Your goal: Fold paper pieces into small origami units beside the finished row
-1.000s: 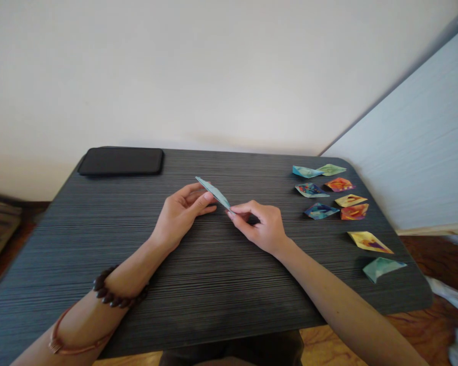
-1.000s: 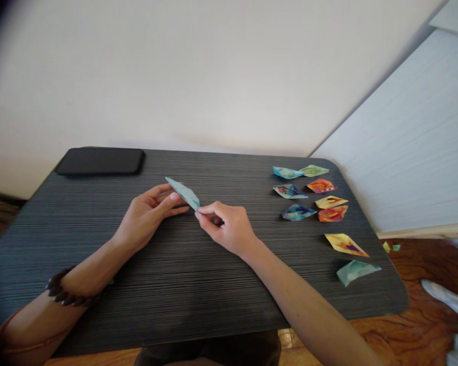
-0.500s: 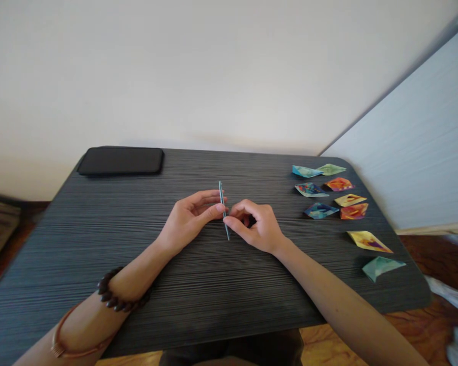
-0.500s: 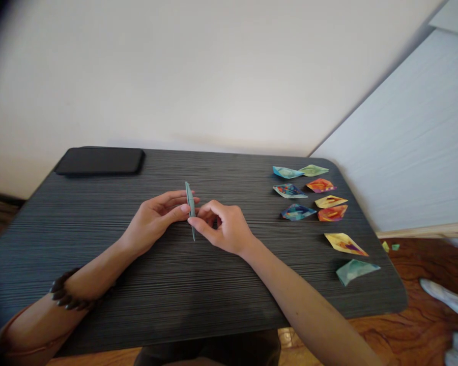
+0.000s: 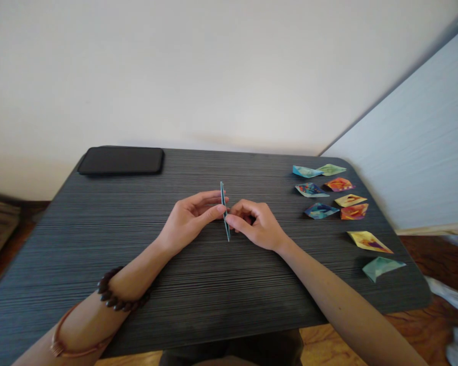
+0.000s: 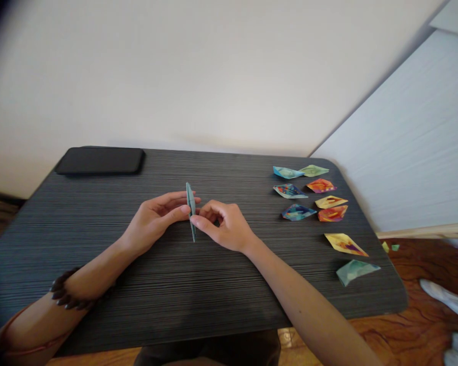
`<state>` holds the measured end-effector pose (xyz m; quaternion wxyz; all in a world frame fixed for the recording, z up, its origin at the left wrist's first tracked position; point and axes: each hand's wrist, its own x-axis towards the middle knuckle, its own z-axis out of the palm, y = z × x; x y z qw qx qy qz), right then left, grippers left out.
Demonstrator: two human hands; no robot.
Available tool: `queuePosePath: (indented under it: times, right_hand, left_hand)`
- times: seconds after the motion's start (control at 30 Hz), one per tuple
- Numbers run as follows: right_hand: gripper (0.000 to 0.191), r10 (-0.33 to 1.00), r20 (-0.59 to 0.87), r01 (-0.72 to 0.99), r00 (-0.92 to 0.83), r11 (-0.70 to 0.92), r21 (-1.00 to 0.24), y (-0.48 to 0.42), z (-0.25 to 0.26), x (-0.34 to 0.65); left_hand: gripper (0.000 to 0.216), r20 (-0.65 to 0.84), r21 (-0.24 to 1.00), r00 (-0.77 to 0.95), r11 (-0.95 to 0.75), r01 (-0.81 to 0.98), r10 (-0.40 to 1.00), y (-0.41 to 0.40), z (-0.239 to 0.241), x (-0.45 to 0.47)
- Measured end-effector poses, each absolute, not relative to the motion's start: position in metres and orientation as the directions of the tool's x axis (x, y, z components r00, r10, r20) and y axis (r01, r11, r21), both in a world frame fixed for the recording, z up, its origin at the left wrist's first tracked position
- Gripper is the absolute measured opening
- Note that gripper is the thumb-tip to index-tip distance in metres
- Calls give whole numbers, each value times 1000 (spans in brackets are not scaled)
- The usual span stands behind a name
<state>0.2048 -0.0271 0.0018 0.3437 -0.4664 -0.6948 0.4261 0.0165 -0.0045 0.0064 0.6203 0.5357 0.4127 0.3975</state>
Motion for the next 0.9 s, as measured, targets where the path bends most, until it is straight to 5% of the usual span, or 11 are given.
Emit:
queuePosePath:
  times: [0.1,0.37,0.5,0.63,0.77,0.9]
  right_hand:
    - [20,952,131,448,-277,249,-859,-28,-1,206]
    - [26,944,212,810,-253,326,-487,-30,1,200]
    - [30,929,223,815,-295,366,-448,-30,-1,199]
    - [27,922,231,813,-311,384,-438,-30,-4,197]
    - [26,917,227,810,-328,397,-432,-31,-4,195]
    - [25,933,201,842,-298,356,-405,-31,-3,194]
  left_hand:
    - [34,-38,999,308,48,-23,951,-4,6,14]
    - [32,-4,988,353,-51,146,936,-13,7,16]
    - [35,99,929,364,-217,299,926,-15,5,17]
    - [35,196,715,351,-378,588,916,-15,5,20]
    - [19,155,544,347,-373,751,925,-15,6,22]
    - [18,96,571,351,-340,747,932,-12,2,19]
